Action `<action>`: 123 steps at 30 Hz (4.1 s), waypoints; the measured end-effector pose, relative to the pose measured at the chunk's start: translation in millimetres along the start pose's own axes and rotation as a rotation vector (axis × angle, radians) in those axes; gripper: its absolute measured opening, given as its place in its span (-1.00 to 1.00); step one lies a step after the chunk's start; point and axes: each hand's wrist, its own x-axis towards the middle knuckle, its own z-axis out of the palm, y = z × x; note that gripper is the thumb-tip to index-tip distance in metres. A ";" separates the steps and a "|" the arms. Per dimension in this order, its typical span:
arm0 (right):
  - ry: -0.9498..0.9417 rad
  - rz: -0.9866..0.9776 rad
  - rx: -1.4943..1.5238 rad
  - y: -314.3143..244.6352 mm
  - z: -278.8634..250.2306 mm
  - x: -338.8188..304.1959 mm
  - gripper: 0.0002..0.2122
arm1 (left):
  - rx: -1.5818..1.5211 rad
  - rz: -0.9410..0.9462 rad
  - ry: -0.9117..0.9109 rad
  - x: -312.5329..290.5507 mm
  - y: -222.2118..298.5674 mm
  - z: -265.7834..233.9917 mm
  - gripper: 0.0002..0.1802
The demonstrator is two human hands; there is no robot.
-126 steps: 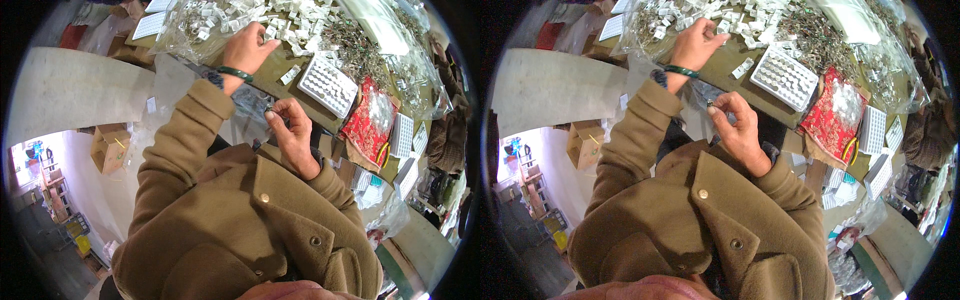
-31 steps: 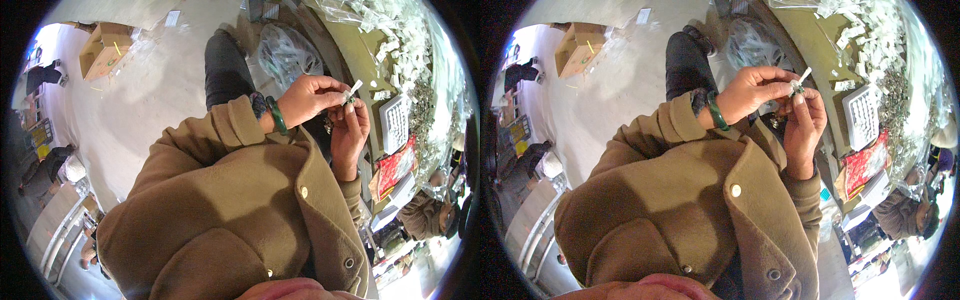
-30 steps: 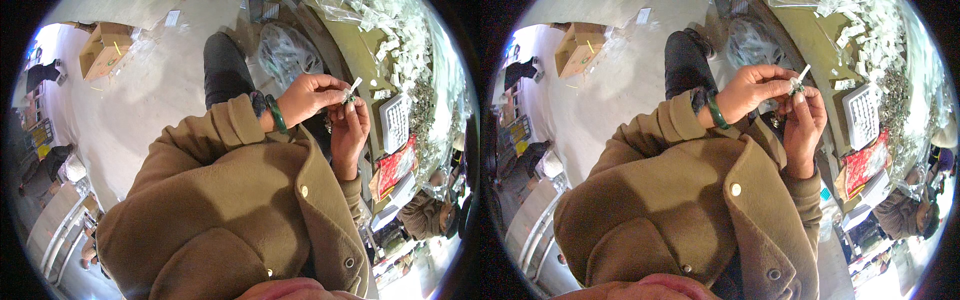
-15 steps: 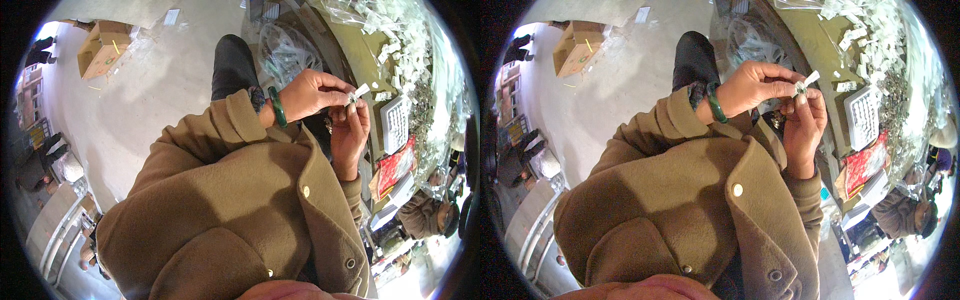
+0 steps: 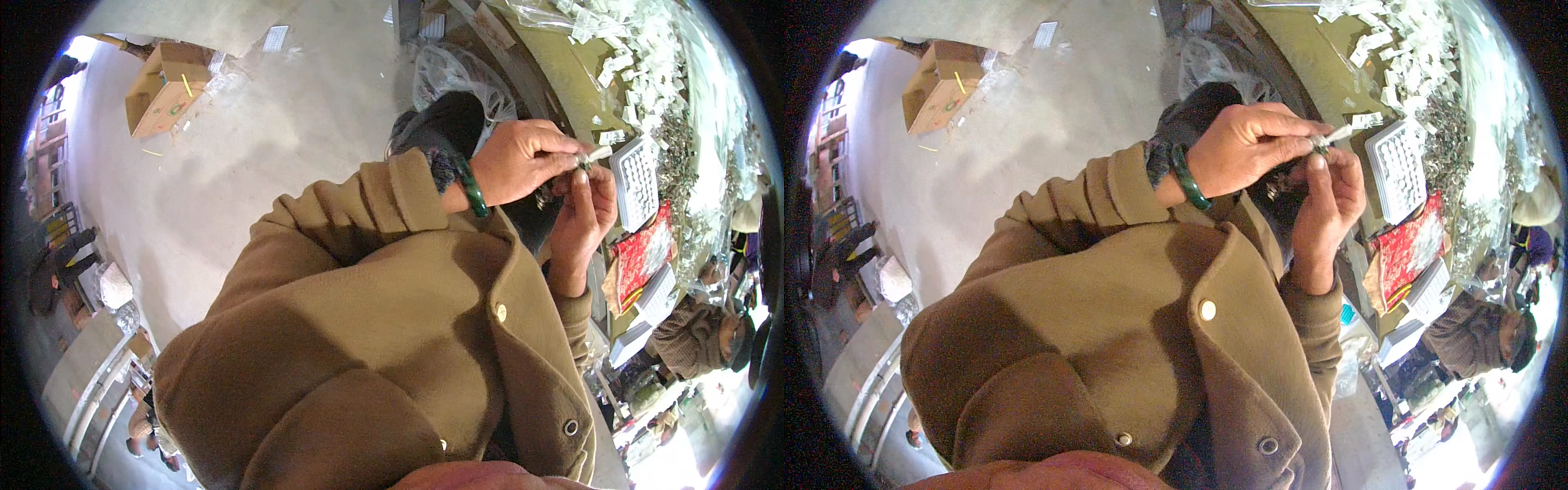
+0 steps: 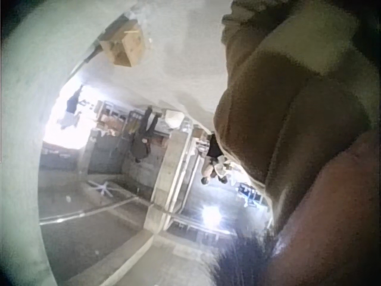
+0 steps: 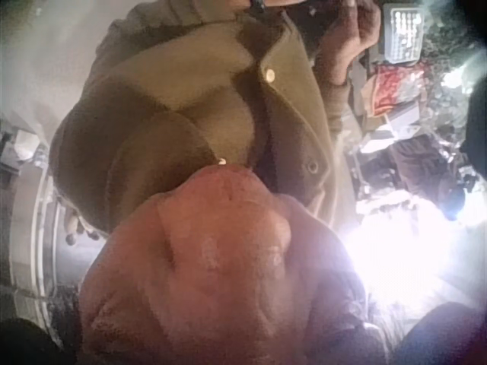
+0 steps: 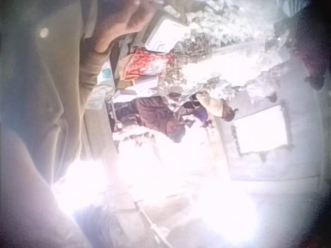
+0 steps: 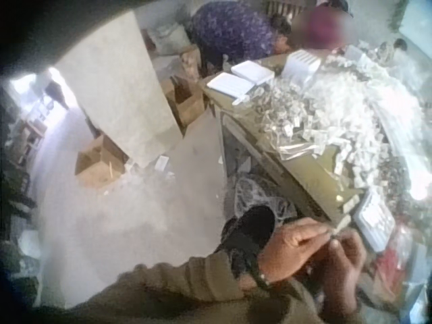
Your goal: The person repeatedly picks small white rectangular components and metallic parts from a tray, inserts the metallic parts into the white components, and places the assembled units back on the table. The person occasionally uses a small light source to illuminate the components during assembly.
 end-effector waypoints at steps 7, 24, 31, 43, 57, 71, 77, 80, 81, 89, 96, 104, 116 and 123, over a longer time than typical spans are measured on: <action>0.137 -0.144 -0.249 -11.4 -22.6 -10.5 -0.96 | -0.184 -0.055 -0.187 13.1 -3.4 26.8 -0.75; 0.093 -0.048 0.022 -9.8 -12.6 10.3 -0.96 | -0.272 -0.264 -0.171 14.8 11.8 16.0 -0.65; 0.176 0.022 -0.110 -33.2 -41.7 -4.4 -0.93 | -0.163 -0.297 -0.272 24.3 23.0 39.8 -0.68; 0.170 0.007 0.034 -40.6 -74.9 -7.4 -0.80 | -0.038 -0.376 -0.262 52.1 28.7 72.6 -0.74; 0.290 -0.060 0.656 -24.4 -82.9 -2.4 -0.87 | -0.476 -0.669 -0.229 54.3 31.5 88.9 -0.70; 0.353 0.094 0.743 -14.5 -76.5 -10.8 -0.93 | -0.978 -1.030 -0.072 49.9 26.8 80.4 -0.74; 0.461 -0.112 0.020 -13.2 -86.1 -30.7 -0.94 | -0.645 -0.936 -0.181 47.3 18.2 73.8 -0.65; 0.547 -0.071 -0.282 -22.0 -109.3 -35.9 -0.91 | -0.524 -0.787 -0.266 45.5 12.6 68.4 -0.67; 0.553 -0.093 -0.262 -25.7 -115.6 -36.1 -0.91 | -0.514 -0.768 -0.275 44.7 10.8 67.6 -0.69; 0.370 -0.419 -0.974 -34.2 -118.5 10.3 -0.89 | -0.321 -0.727 -0.417 33.1 3.9 72.4 -0.77; 0.350 -0.263 -1.272 -26.3 -111.8 24.1 -0.86 | -0.350 -0.814 -0.439 18.4 -9.9 78.2 -0.77; 0.307 -0.379 -1.244 -23.4 -120.8 32.5 -0.89 | -0.386 -0.886 -0.442 30.0 -9.9 76.9 -0.75; 0.195 -0.402 -1.169 -24.5 -127.9 41.3 -0.86 | -0.375 -0.739 -0.375 59.2 5.7 64.2 -0.70; 0.116 -0.411 -1.155 -32.8 -127.9 44.6 -0.89 | -0.384 -0.722 -0.352 57.4 0.7 66.9 -0.73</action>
